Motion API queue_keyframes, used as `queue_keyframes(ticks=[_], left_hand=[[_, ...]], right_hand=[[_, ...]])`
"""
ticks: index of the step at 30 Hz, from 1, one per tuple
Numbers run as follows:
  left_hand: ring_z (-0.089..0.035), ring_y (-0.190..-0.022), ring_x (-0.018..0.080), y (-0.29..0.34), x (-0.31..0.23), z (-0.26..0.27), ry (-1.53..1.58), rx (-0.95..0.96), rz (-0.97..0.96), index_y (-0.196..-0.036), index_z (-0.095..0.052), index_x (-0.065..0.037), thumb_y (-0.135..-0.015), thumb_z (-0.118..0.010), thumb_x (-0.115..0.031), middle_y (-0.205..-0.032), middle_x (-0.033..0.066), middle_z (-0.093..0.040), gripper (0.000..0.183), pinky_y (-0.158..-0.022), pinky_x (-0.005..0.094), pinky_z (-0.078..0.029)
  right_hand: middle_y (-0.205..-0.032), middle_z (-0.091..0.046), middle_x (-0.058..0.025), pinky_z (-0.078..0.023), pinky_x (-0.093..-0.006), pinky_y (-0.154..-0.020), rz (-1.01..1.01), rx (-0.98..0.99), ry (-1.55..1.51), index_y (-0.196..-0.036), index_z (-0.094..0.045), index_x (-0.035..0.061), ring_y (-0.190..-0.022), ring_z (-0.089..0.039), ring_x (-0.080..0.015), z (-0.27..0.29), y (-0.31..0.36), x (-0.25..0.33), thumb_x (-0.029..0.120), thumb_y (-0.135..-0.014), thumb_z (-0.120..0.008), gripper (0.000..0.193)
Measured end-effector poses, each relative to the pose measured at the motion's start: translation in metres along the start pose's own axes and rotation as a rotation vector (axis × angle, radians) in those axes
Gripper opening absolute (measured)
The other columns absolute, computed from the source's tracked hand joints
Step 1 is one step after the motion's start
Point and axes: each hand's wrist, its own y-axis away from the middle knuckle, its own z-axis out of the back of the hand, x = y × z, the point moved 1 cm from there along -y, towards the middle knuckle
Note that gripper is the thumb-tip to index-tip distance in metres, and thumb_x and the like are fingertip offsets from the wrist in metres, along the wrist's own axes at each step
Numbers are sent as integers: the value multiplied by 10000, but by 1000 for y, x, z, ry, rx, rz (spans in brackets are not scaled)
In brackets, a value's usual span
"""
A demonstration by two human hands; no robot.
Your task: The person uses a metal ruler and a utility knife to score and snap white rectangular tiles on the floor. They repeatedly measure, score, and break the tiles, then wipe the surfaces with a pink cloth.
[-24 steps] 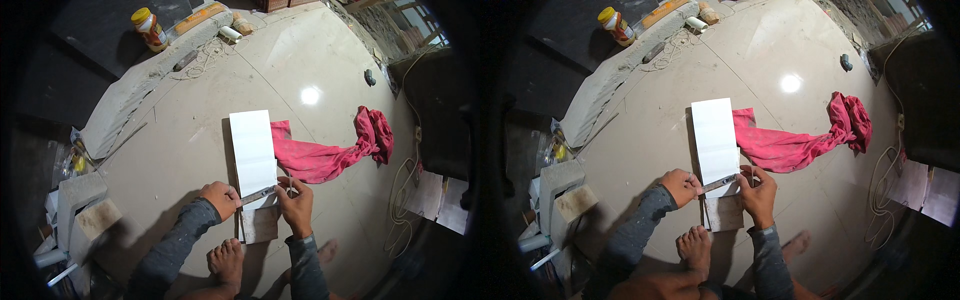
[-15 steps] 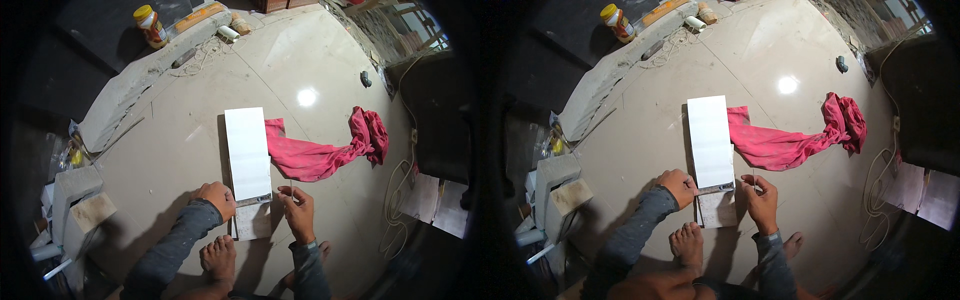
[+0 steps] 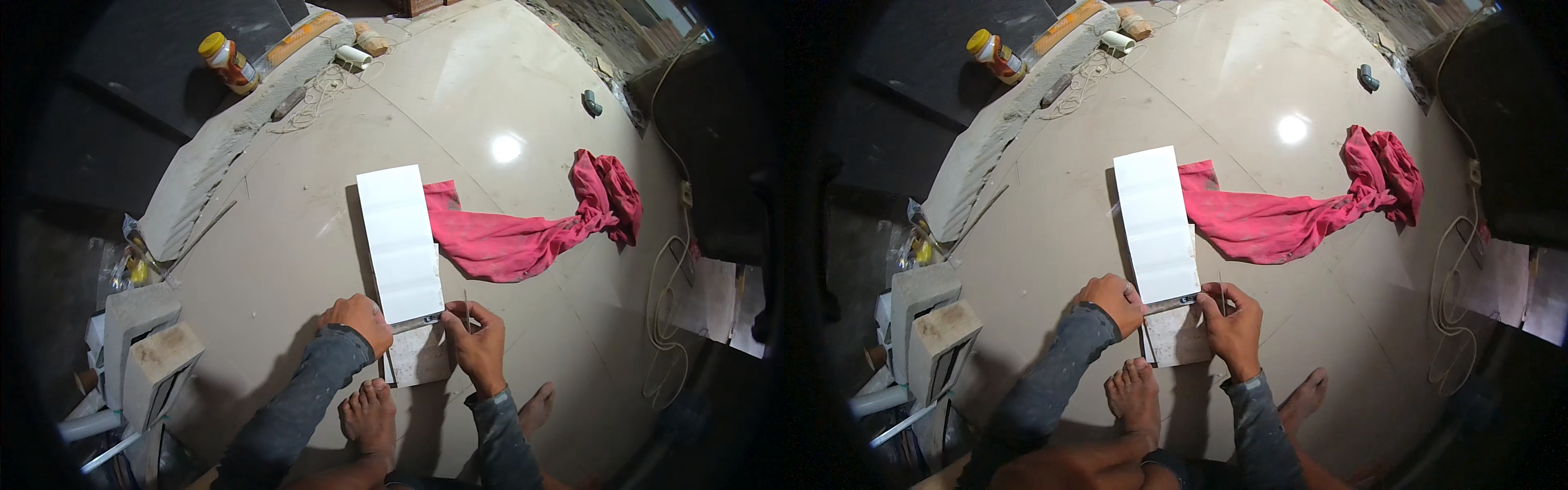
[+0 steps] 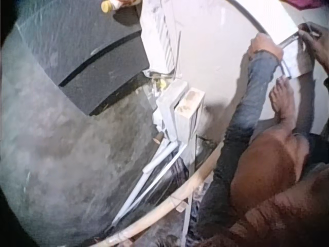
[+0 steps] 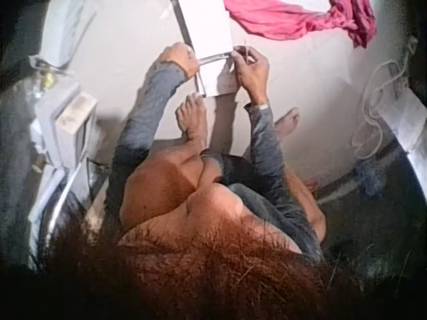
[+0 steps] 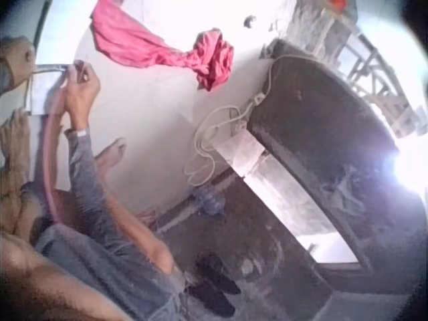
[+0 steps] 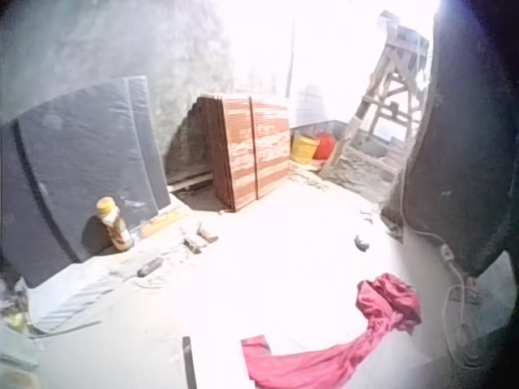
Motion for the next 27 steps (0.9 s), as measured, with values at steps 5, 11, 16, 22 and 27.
queue_keyframes(ticks=[5,11,16,22,27], left_hand=[[-768,-842,280,-12,7,2,42,-25,-50,-850,-814,-90,-820,-856,-301,-861,145,-792,218,-853,405,-601],[-758,-833,264,-19,5,11,11,60,-43,-835,-792,-74,-806,-876,-344,-851,134,-788,284,-842,391,-595],[-767,-1021,295,-23,5,21,-42,167,-94,-1009,-810,-101,-864,-806,-364,-1039,144,-799,300,-967,408,-595],[-758,-899,272,-27,11,23,-43,142,-81,-950,-820,-105,-870,-837,-374,-939,129,-794,281,-883,406,-591],[-746,-839,273,-33,19,16,-25,171,-137,-934,-827,-112,-883,-831,-361,-888,131,-788,254,-835,411,-583]], right_hand=[[-871,-739,-35,-542,-258,-685,4,-34,-21,-1048,-752,-54,-761,-653,-84,-5,-2,0,103,-954,-758,183],[-872,-712,-8,-505,-245,-692,-1,-72,10,-1020,-750,-49,-751,-604,-71,-11,1,3,102,-967,-741,160],[-804,-720,-56,-524,-277,-668,61,-150,108,-996,-754,-45,-725,-627,-94,-19,3,3,102,-954,-728,155],[-781,-725,-108,-537,-321,-687,180,-219,201,-971,-735,-40,-719,-654,-147,-25,5,0,88,-962,-692,135],[-814,-732,-117,-546,-325,-698,144,-227,163,-996,-727,-41,-717,-661,-159,-28,7,0,80,-967,-685,131]])
